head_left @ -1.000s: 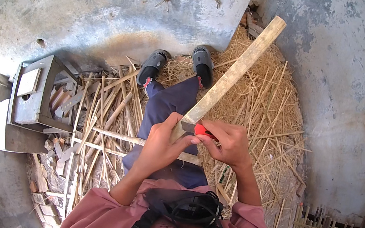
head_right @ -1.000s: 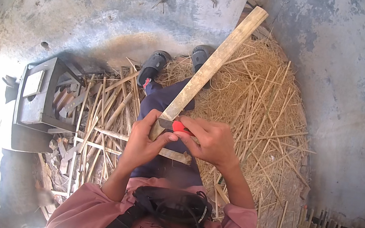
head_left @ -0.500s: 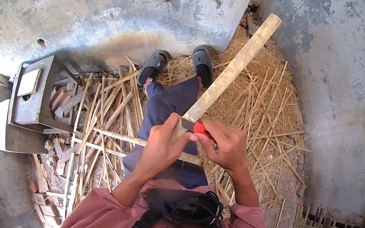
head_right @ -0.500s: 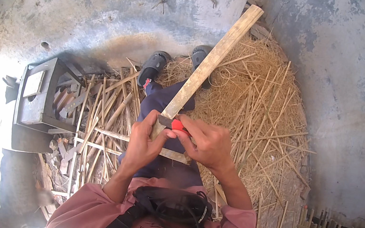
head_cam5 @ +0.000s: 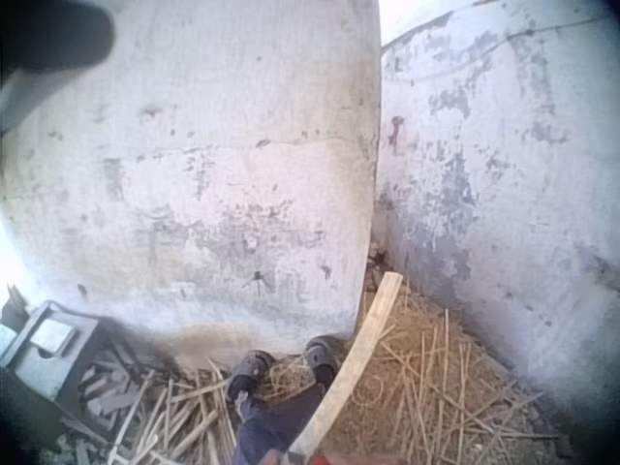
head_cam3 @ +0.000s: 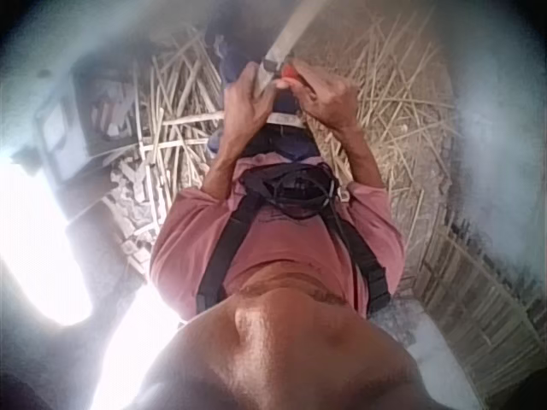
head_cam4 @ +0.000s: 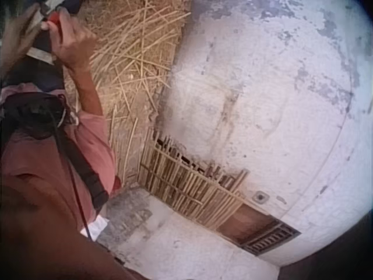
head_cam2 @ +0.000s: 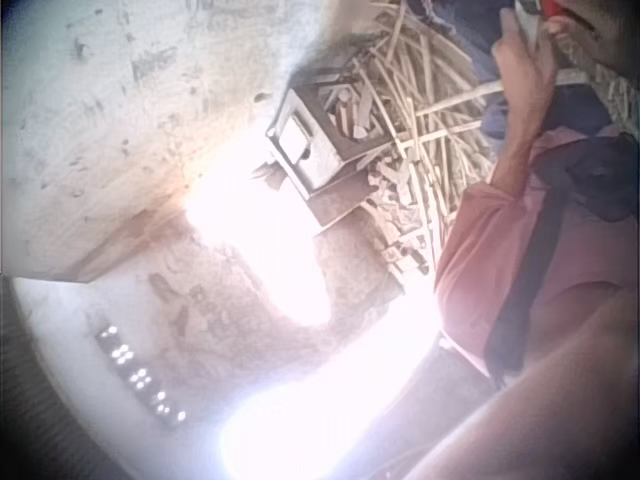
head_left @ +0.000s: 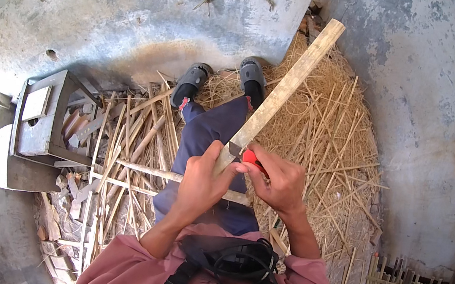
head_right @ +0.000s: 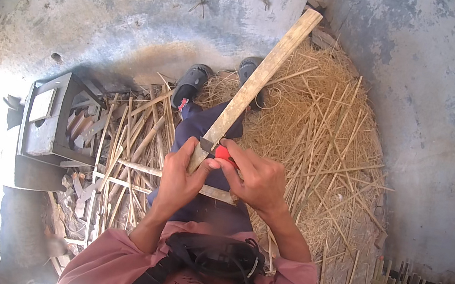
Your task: The person shaves a piece of wood using a red utility knife while sitting on the floor.
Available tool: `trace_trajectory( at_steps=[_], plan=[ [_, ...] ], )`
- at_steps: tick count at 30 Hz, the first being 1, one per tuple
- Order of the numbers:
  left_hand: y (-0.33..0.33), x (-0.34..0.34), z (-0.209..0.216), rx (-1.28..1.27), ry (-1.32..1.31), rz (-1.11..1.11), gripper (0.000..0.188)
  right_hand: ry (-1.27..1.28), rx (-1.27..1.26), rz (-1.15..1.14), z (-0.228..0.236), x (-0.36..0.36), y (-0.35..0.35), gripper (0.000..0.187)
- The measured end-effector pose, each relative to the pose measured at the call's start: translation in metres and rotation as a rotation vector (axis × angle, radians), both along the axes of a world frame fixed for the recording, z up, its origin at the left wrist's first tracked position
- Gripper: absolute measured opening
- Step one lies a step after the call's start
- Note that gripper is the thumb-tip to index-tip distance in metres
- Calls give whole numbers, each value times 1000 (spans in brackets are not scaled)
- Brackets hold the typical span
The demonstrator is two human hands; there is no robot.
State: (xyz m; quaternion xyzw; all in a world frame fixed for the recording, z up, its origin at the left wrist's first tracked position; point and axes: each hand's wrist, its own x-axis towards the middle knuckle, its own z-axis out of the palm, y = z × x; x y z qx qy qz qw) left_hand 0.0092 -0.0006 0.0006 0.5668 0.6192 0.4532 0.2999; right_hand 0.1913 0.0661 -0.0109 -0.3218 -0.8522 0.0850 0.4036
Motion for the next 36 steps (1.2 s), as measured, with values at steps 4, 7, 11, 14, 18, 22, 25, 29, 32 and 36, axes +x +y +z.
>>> trace_trajectory(
  at_steps=[4, 7, 11, 14, 18, 22, 25, 29, 32, 36],
  plan=[
    [-1, -3, -1, -24, 53, -3, 48, -20, -9, 28, 4, 3, 1, 37],
    [-3, -3, -2, -7, 73, -6, 50, -26, -9, 36, 2, 4, 3, 38],
    [-8, -4, -4, -30, 88, -14, 51, -52, 11, 42, 2, 6, 3, 40],
    [-9, -4, -5, -21, 75, -22, 51, -53, 22, 43, 4, 6, 3, 40],
    [-10, -5, -2, -19, 54, -29, 49, -70, 7, 38, 7, 6, 1, 38],
    [-14, -3, -1, -38, 95, -15, 49, 52, 54, -62, -1, 13, 13, 34],
    [-32, -4, -22, -54, 115, -19, 48, 117, -134, -250, 16, 39, 40, 32],
    [-36, -5, -29, -58, 121, -41, 47, 89, -123, -185, 1, 52, 48, 31],
    [-35, -5, -28, -40, 103, -44, 46, 118, -106, -174, -3, 53, 52, 30],
    [-36, -6, -30, -65, 122, -29, 44, 127, -183, -276, -13, 63, 71, 30]
  ],
)
